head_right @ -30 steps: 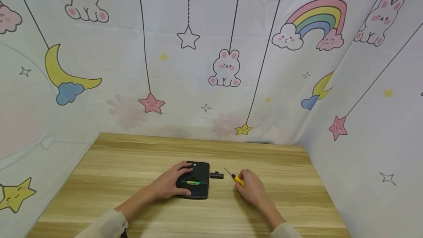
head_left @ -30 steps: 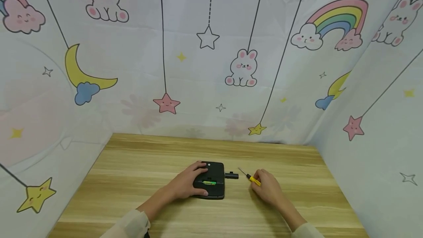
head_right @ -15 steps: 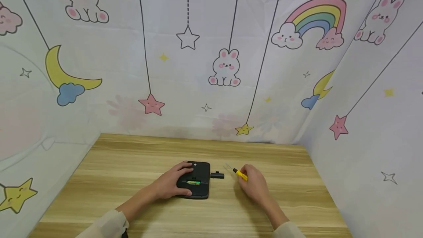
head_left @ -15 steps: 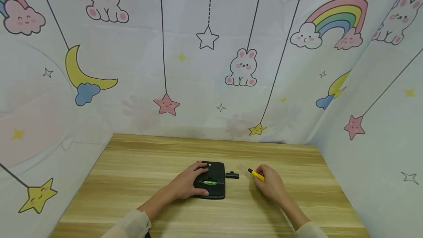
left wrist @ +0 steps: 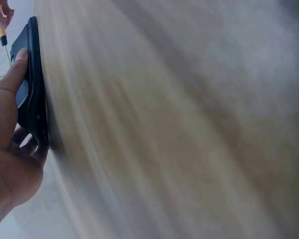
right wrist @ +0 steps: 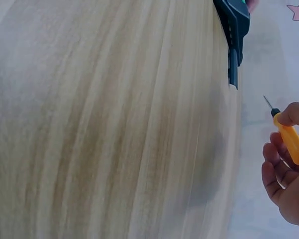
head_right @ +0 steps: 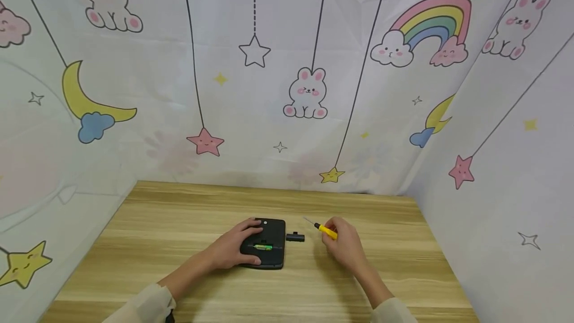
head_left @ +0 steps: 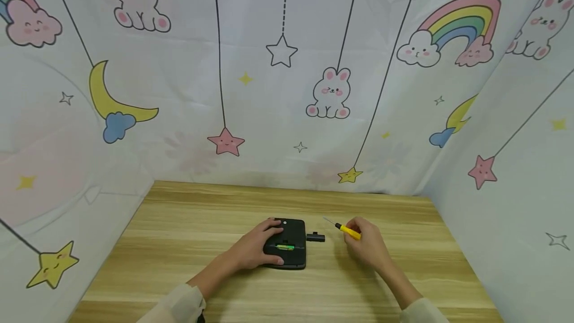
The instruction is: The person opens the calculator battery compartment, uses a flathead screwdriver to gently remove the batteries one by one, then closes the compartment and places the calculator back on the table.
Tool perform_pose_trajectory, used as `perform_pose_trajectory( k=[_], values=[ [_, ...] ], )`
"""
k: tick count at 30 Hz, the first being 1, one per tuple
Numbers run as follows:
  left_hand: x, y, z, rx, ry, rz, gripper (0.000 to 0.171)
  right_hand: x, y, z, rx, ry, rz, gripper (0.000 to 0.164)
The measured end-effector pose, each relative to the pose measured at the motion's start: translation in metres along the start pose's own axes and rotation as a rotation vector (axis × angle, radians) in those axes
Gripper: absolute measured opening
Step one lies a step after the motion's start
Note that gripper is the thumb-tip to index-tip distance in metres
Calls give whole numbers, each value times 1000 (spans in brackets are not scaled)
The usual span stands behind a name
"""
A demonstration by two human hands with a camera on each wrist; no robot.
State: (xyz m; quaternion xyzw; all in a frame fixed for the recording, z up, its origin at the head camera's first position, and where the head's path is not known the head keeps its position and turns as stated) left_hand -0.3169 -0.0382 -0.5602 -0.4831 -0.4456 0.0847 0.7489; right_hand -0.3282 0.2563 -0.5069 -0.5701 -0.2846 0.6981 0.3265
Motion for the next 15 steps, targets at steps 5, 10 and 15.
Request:
perform_pose_trajectory(
  k=[5, 10, 15],
  values=[
    [-1, 1, 0, -2, -2, 6, 87, -2, -1, 1, 10, 8, 5, 13],
    [0, 1, -1, -1, -4, -4, 87, -4, -2, 1, 12, 19, 21, 14],
    [-1, 0, -1, -1, -7, 7, 87, -7, -5, 0, 37, 12, 58, 14]
  ],
)
Point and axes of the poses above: each hand's wrist, its own z-axis towards the middle knuckle, its own y-axis out of the palm, x = y × z, the point moved 10 cm from there along z, towards the middle knuckle, and after that the axes turned 7 degrees about y, right-handed, at the moved point
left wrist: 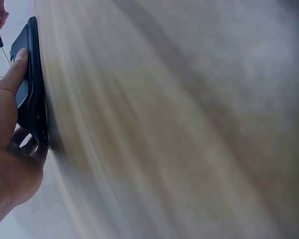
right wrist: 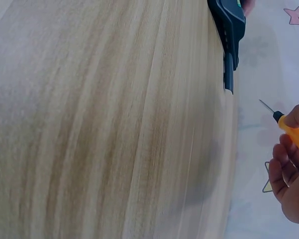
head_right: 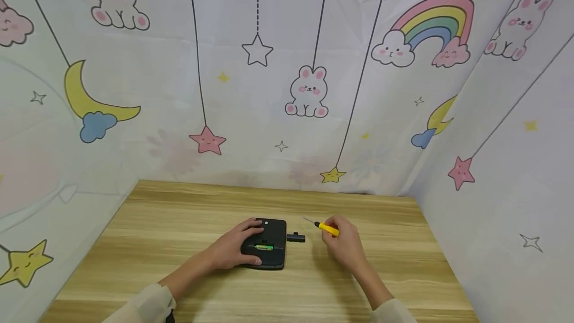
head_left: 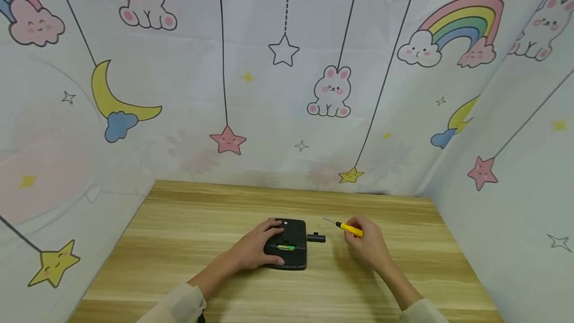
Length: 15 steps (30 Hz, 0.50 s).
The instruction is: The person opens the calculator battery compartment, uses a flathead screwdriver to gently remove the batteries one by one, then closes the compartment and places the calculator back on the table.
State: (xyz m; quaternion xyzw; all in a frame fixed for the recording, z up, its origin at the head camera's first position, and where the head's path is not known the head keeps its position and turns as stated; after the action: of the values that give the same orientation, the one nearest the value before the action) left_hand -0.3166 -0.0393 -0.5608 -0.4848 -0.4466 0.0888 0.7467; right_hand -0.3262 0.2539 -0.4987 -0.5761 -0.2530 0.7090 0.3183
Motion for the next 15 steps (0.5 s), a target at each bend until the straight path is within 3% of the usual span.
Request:
perform_pose_trajectory(
  k=[15],
  values=[
    [-1, 1, 0, -3, 1, 6, 88, -7, -5, -2, 21, -34, 42, 18]
  ],
)
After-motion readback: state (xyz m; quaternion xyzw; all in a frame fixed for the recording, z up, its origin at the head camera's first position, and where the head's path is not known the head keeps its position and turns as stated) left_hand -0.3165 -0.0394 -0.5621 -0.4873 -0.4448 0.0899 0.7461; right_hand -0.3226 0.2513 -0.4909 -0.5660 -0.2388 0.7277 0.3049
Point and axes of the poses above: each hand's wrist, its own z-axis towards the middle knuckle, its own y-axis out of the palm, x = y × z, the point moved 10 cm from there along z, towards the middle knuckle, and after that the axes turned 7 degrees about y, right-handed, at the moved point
